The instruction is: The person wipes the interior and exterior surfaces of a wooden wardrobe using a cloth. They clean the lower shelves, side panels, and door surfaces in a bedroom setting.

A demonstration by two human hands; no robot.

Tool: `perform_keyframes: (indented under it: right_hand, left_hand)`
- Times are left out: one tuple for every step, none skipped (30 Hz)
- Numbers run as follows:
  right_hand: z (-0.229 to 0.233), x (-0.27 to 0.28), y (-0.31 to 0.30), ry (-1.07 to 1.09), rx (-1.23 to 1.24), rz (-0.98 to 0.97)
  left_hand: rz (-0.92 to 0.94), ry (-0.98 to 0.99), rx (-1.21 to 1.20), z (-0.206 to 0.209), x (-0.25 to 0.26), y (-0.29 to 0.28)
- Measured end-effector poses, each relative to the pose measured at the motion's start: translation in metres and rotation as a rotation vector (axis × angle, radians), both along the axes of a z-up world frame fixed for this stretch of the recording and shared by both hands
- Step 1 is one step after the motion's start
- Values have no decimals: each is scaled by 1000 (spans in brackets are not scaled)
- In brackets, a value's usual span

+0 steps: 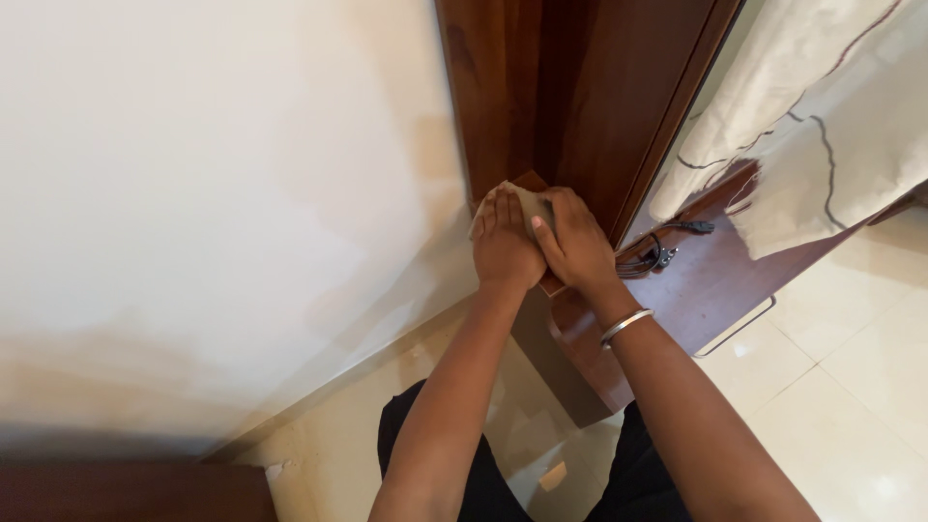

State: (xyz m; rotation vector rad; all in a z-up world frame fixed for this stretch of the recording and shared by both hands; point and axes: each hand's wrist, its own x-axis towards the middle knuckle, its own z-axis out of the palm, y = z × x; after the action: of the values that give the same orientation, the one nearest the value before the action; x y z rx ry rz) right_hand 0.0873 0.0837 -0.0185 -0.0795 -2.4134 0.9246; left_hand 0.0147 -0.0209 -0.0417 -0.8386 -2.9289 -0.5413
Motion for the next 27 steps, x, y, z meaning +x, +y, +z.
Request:
perform_keyframes:
  right_hand:
    - [-1, 1, 0, -2, 1, 0]
    - [-1, 1, 0, 0, -1, 4]
    - [-2, 1, 1, 2, -2, 9]
    - [-2, 1, 2, 6, -2, 15]
    - [-2, 1, 3, 15, 2, 12]
    - [-3, 0, 3, 25, 6, 10]
    - [-3, -1, 4, 35, 9, 8]
    - [-4, -2, 5, 31, -3, 3]
    - [-5, -3, 7, 27, -16, -3]
    - [-5, -2, 7, 21, -28, -11]
    - [-6, -2, 7, 23, -52, -16]
    - [-5, -2, 8, 26, -75, -21]
    - [-4, -2, 8, 29, -97, -26]
    - [-3, -2, 8, 44, -109, -18]
    - [-2, -1, 7, 59, -122, -10]
    - [-1, 0, 8, 72, -134, -8]
    - [0, 0, 9, 82, -139, -6]
    - [-1, 0, 9, 86, -145, -2]
    - [-2, 2, 9, 90, -151, 3]
    - [-2, 3, 9, 106, -169, 14]
    - [-3, 4, 9, 123, -186, 25]
    - [-3, 5, 10, 140, -203, 35]
    - [-4, 5, 11, 170, -232, 51]
    - [-4, 5, 12, 198, -262, 67]
    - [-5, 6, 13, 226, -291, 83]
    - [-5, 7, 14, 251, -325, 101]
    - [-6, 9, 15, 276, -359, 119]
  left_hand:
    - [15, -5, 63, -5, 3, -2]
    - [30, -6, 130, -9, 3, -1]
    - [46, -7, 198, -12, 4, -1]
    - [47, 37, 200, -14, 3, -1]
    - [49, 81, 203, -15, 1, -3]
    - [52, 126, 203, -15, 0, -5]
    - [52, 140, 244, -14, 2, -7]
    - [52, 154, 282, -11, 4, -10]
    - [51, 168, 320, -8, 7, -14]
    - [127, 10, 383, -4, 12, -18]
    - [201, -150, 443, -1, 18, -23]
    - [273, -311, 504, 1, 22, -29]
    - [377, -483, 731, 2, 24, -35]
    - [478, -653, 957, 2, 26, -43]
    - [579, -823, 1182, 1, 26, -50]
    - [518, -863, 1331, 0, 26, -55]
    - [453, -902, 1478, -2, 25, -61]
    - [391, -940, 1625, -5, 27, -67]
    - [325, -976, 1771, -7, 29, -73]
    - [250, -1009, 1917, -7, 30, -76]
    - [170, -1039, 2062, -7, 31, -77]
    - [107, -915, 1961, -5, 29, -73]
    - [45, -793, 1858, -1, 25, -66]
    - [-12, -677, 1750, 3, 24, -59]
    - [-34, -540, 1430, 9, 23, -51]
    - [-55, -403, 1111, 14, 22, -40]
    - [-74, -266, 791, 18, 24, -31]
